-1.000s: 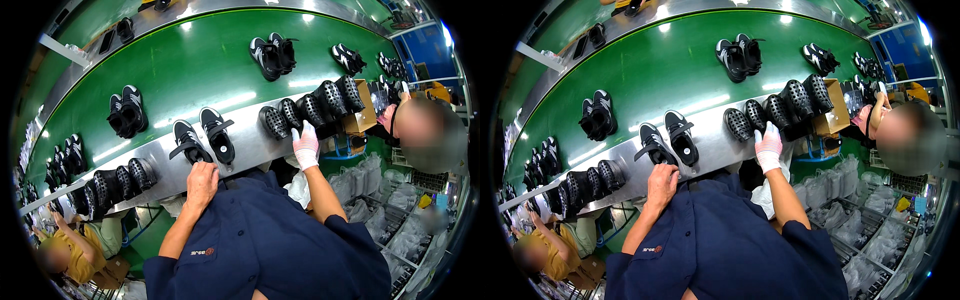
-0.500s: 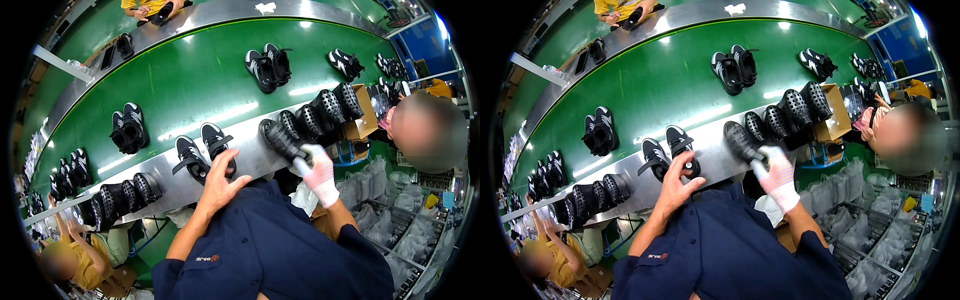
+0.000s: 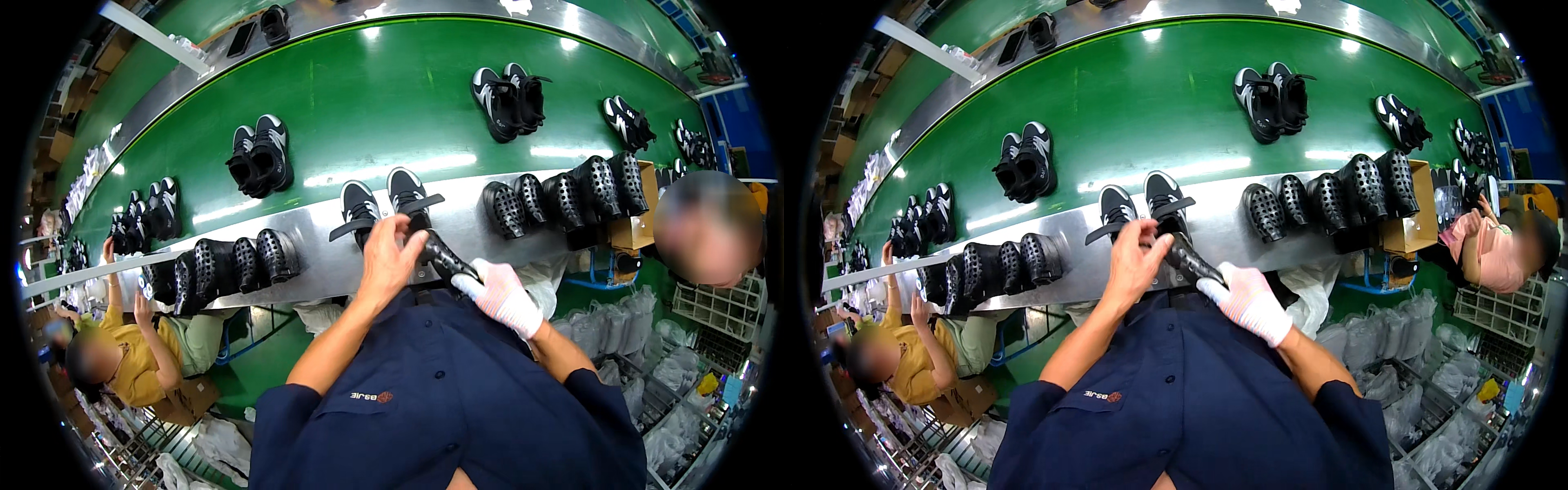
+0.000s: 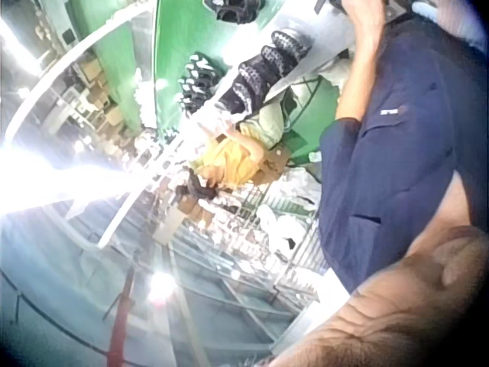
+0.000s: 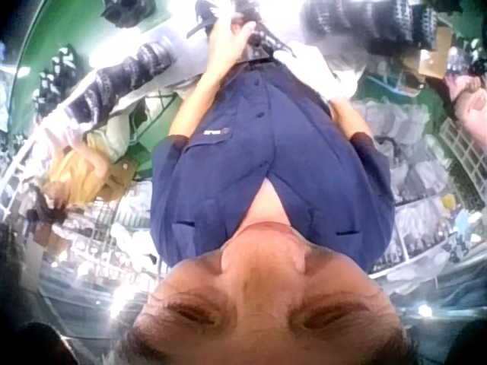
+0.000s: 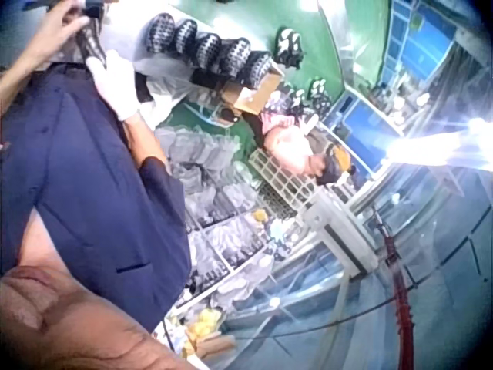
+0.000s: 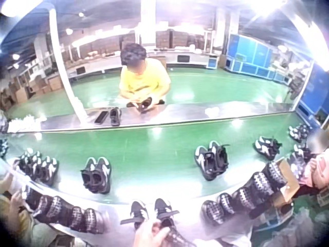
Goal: The person handles black shoes on a conveyor belt, turning them over to check different sides and then places them into a large white bag.
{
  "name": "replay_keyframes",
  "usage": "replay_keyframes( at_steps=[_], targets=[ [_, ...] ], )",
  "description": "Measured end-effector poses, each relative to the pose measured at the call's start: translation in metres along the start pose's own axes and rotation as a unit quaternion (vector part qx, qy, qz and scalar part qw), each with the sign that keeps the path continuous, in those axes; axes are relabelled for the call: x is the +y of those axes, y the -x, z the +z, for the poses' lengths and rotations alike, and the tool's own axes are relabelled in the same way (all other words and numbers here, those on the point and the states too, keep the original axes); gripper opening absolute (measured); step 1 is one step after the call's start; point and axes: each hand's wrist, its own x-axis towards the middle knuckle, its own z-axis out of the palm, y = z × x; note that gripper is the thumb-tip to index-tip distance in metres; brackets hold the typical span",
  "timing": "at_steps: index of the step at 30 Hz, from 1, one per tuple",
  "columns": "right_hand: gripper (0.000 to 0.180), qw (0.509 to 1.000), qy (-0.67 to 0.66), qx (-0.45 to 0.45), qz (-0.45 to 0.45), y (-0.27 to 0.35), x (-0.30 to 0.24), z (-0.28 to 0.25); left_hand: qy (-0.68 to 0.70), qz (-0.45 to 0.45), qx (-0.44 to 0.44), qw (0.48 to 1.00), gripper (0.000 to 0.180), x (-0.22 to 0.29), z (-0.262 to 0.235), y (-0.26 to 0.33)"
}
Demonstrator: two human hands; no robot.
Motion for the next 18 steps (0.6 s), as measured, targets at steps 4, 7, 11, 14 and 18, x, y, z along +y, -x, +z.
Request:
replay_keyframes(
  at_steps=[4,7,11,14,18],
  targets=[
    [0.049,0.986,0.160,-0.048,-0.002,-0.045,-0.014,-0.002,-0.257,0.166,-0.023,0.952,0.027,-0.019,0.004,-0.046],
    [0.043,0.977,0.209,-0.048,0.012,-0.066,-0.030,-0.006,-0.273,0.168,-0.136,0.937,0.019,-0.042,0.008,-0.073],
    [0.027,0.962,0.270,0.050,0.002,-0.101,-0.010,0.033,-0.204,0.181,-0.244,0.931,0.015,-0.016,0.023,-0.081],
    [0.028,0.967,0.231,0.109,-0.005,-0.123,0.012,0.061,-0.212,0.180,-0.194,0.941,0.018,-0.029,0.035,-0.087],
    [0.046,0.969,0.131,0.200,-0.059,-0.105,0.035,0.056,-0.101,0.092,-0.127,0.982,0.068,-0.036,0.028,-0.061]
  ],
)
